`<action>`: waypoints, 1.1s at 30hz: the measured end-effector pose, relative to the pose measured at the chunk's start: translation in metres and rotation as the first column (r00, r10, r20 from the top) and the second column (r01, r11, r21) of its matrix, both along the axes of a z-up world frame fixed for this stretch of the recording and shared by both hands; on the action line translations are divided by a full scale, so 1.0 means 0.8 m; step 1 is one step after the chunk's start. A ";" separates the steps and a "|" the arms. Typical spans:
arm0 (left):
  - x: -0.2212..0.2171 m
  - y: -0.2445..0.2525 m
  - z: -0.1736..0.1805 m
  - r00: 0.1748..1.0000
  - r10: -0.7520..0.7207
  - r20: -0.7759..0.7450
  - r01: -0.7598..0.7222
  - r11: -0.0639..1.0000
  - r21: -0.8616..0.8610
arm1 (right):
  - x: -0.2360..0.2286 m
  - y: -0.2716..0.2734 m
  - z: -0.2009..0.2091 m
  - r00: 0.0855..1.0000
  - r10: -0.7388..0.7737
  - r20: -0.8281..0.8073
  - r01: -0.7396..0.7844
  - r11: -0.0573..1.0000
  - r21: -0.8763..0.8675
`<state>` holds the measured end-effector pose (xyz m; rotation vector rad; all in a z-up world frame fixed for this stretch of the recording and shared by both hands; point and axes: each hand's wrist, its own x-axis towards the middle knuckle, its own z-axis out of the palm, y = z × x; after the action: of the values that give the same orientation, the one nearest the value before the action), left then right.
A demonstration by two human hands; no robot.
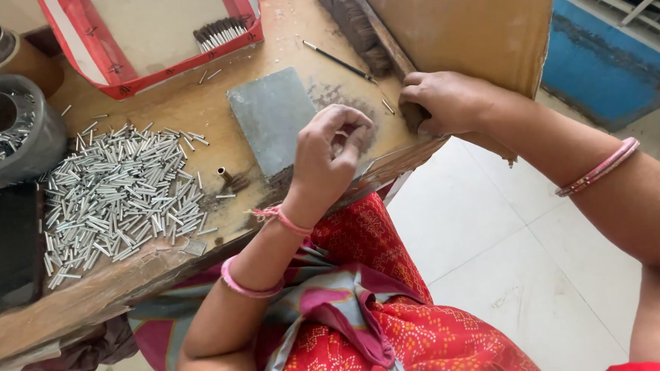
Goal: The person picks small metal tubes one at a time from a pile on the workbench, arranges them on a flat stone slab, and places finished pieces into a red tray. They occasionally handle a small brass fitting on the slab and reposition pieces by hand.
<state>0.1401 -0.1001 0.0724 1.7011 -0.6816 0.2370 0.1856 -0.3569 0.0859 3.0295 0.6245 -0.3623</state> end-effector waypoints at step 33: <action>-0.125 0.184 -0.268 0.760 0.155 -0.631 -0.015 0.975 0.222 | -0.057 0.005 0.009 0.843 0.042 0.536 -0.272 0.893 0.359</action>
<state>0.0397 0.0470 -0.1416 1.8566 -0.1043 -0.3719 0.1400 -0.3530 0.0932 3.1902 1.0001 0.6725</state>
